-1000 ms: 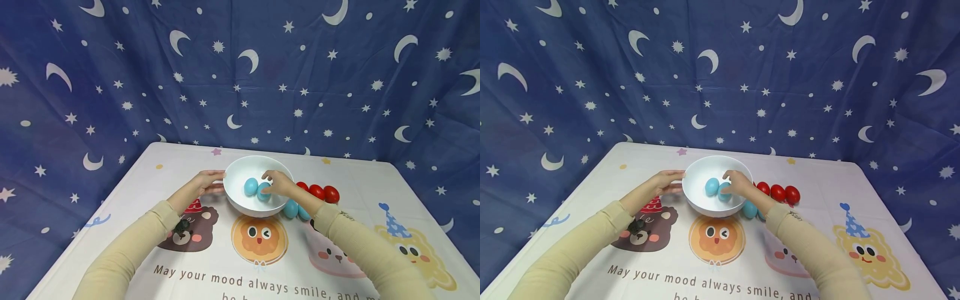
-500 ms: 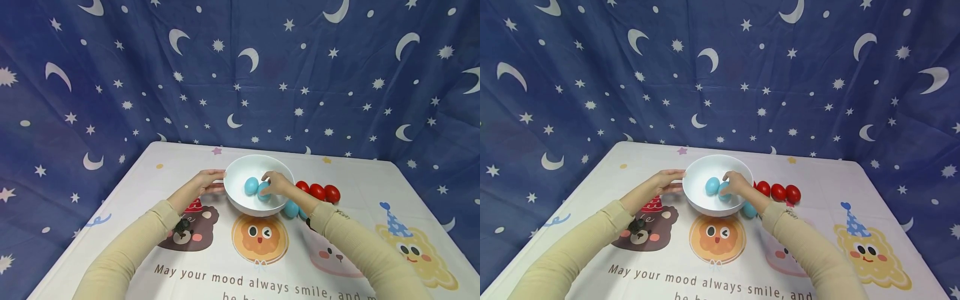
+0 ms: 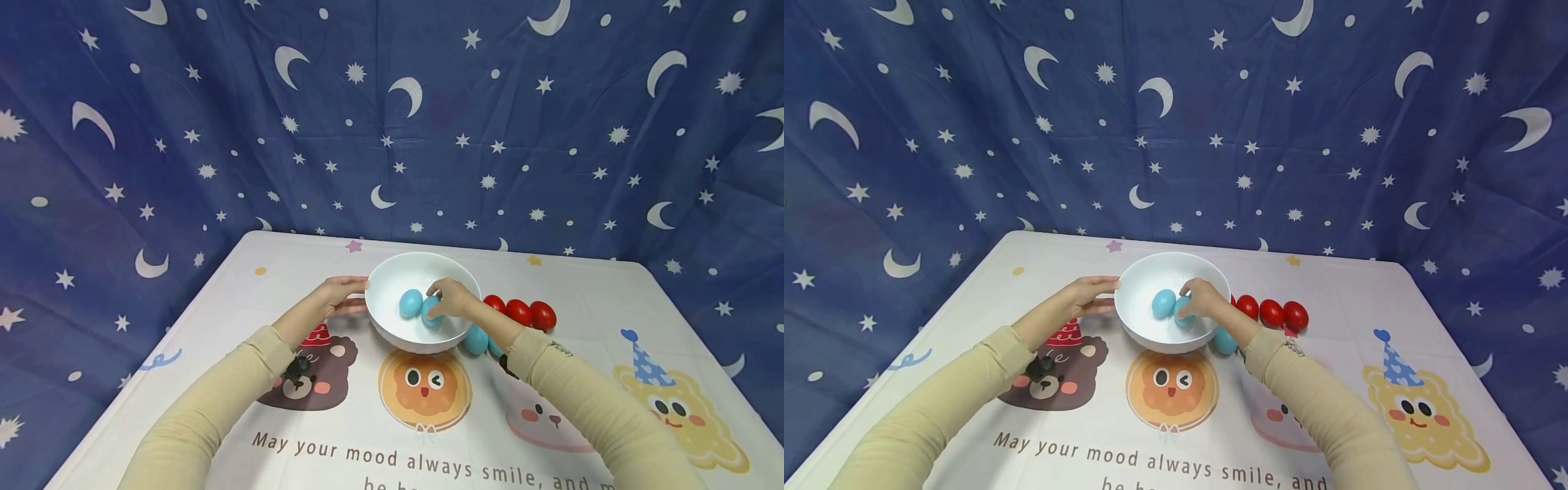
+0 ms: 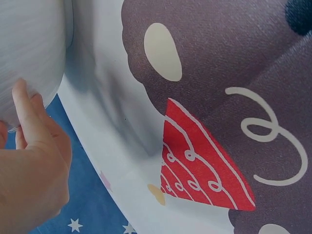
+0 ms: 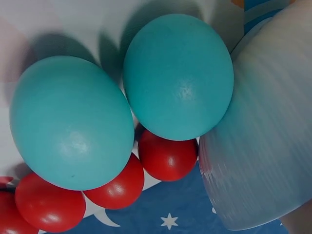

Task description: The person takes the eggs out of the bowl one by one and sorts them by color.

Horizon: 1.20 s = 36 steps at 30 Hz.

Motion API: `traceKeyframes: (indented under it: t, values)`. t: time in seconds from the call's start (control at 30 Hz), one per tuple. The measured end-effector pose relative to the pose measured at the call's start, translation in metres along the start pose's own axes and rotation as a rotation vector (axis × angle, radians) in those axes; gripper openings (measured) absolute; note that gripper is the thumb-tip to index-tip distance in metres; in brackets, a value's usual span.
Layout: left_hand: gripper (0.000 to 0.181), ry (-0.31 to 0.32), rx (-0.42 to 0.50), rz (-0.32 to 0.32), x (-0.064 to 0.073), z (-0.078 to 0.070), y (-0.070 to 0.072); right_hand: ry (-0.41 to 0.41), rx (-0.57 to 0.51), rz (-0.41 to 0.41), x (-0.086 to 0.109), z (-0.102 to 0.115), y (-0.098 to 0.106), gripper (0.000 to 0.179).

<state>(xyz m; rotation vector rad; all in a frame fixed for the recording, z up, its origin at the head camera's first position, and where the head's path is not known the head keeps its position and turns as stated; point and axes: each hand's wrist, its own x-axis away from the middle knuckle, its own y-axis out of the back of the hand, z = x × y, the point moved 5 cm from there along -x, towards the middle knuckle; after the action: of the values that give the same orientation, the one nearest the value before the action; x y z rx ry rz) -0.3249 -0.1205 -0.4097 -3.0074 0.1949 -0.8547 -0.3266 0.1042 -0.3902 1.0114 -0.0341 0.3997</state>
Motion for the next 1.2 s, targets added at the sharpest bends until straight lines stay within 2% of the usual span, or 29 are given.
traceKeyframes:
  t: [0.3, 0.87, 1.2]
  values:
    - [0.045, -0.007, 0.002, 0.008, 0.001, -0.002, -0.001, 0.052, -0.016, -0.026, 0.003, 0.003, 0.011, 0.047]
    - [0.046, -0.007, -0.017, 0.007, -0.001, -0.001, -0.001, 0.057, -0.056, -0.061, 0.014, 0.007, 0.021, 0.048]
    - [0.046, -0.004, -0.006, -0.005, -0.001, 0.001, 0.0, 0.149, -0.077, -0.081, 0.025, 0.008, 0.026, 0.047]
